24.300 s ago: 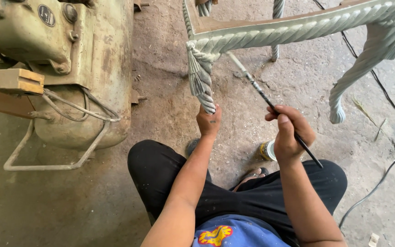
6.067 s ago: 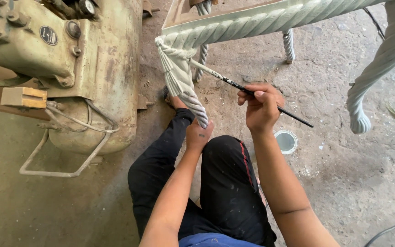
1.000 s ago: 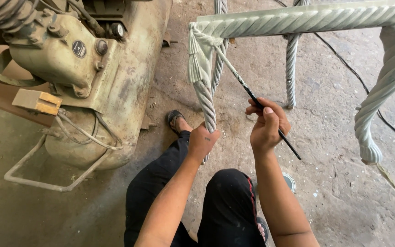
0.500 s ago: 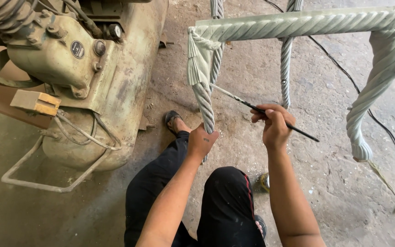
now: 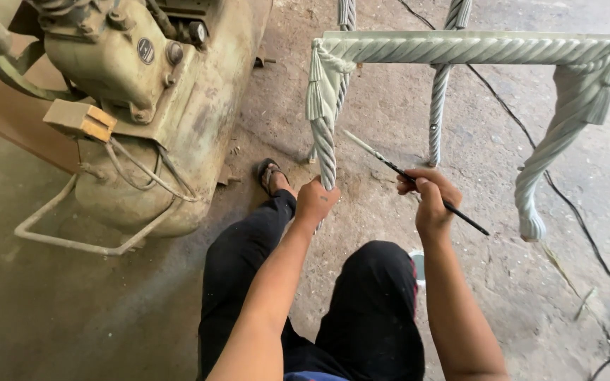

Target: The person paints a twisted metal table leg using a small brush and a can of light-colored paint. They repeatedly dip the brush into the paint can and apply paint to the leg's grooves and surface.

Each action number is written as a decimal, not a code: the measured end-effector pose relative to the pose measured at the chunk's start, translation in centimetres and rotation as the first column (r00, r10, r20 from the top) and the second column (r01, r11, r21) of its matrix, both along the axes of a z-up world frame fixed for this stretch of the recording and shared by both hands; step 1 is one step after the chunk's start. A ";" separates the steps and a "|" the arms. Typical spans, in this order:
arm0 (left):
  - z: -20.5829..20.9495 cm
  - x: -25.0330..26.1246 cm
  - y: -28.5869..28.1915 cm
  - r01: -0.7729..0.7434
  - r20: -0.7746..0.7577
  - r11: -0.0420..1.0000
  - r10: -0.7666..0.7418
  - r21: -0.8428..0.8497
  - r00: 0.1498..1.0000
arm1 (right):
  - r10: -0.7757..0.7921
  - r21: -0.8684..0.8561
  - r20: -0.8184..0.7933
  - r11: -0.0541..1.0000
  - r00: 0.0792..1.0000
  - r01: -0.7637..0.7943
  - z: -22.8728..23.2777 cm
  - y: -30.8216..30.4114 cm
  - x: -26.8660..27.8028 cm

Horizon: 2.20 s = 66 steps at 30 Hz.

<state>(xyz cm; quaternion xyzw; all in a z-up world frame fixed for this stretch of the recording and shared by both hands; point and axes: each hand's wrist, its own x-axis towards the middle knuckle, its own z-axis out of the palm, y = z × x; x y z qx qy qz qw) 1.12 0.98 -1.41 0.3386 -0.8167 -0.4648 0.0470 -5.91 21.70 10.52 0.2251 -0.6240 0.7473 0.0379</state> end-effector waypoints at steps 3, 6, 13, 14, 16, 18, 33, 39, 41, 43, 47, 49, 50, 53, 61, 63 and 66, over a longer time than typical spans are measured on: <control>-0.8 0.3 0.2 0.023 0.082 0.999 -0.020 -0.037 0.996 | -0.025 0.046 -0.051 0.999 0.998 0.027 3.2 1.8 1.8; -1.4 0.3 0.2 0.033 0.041 0.999 -0.032 -0.013 0.999 | 0.003 0.066 -0.111 0.998 0.994 0.004 7.7 0.8 2.6; -1.2 1.3 0.7 0.059 -0.005 0.998 -0.058 0.021 0.998 | -0.008 0.020 -0.110 1.000 0.994 0.011 5.1 -3.7 2.0; -0.3 2.0 1.0 0.061 -0.003 0.997 -0.061 0.042 0.998 | -0.039 0.036 -0.056 0.999 0.998 0.041 4.0 -3.1 2.6; 0.3 0.4 0.2 0.093 -0.031 0.995 -0.092 0.034 0.995 | -0.100 0.024 -0.031 0.995 0.995 0.101 3.3 -3.3 1.7; -2.8 0.6 0.9 0.071 -0.007 0.997 -0.071 0.018 0.997 | -0.129 0.019 -0.002 0.991 0.992 0.129 2.1 -2.7 2.1; 0.0 4.0 1.8 0.119 0.126 0.993 -0.117 -0.014 0.985 | -0.297 0.417 -0.070 0.859 0.952 0.298 2.9 4.1 7.3; 1.8 6.5 3.4 0.034 0.262 0.994 -0.061 0.107 0.963 | -0.467 0.687 0.209 0.696 0.859 0.211 -10.3 17.7 8.6; 0.6 6.9 3.5 0.007 0.117 0.995 -0.019 0.095 0.993 | -0.528 0.738 0.219 0.639 0.820 0.215 -15.6 19.4 8.8; -0.9 6.6 3.1 -0.018 -0.052 0.997 0.021 0.074 0.998 | -0.586 0.776 0.211 0.587 0.782 0.231 -19.8 20.0 8.4; -0.8 7.2 3.1 -0.114 -0.126 0.986 0.130 0.122 0.983 | -0.611 0.837 0.138 0.493 0.780 0.238 -25.2 19.6 8.5; 0.2 7.3 3.0 -0.149 -0.131 0.977 0.170 0.155 0.977 | -0.605 0.856 0.111 0.461 0.789 0.233 -27.9 19.2 8.4; 0.1 7.3 3.0 -0.148 -0.137 0.974 0.172 0.174 0.976 | -0.569 0.877 0.187 0.464 0.801 0.125 -29.7 19.3 8.3; -0.6 7.3 3.0 -0.146 -0.130 0.972 0.171 0.185 0.977 | -0.578 0.851 0.271 0.518 0.769 0.090 -31.1 19.4 8.5; -2.8 7.5 3.1 -0.192 -0.175 0.970 0.216 0.147 0.961 | -0.603 0.758 0.323 0.626 0.729 0.182 -27.7 19.2 8.9; -5.4 7.3 2.8 -0.205 -0.184 0.966 0.233 0.156 0.955 | -0.589 0.697 0.331 0.679 0.737 0.230 -27.0 19.2 9.4; -1.8 7.8 3.6 -0.175 -0.163 0.965 0.207 0.196 0.965 | -0.519 0.678 0.428 0.725 0.740 0.116 -24.7 19.2 10.2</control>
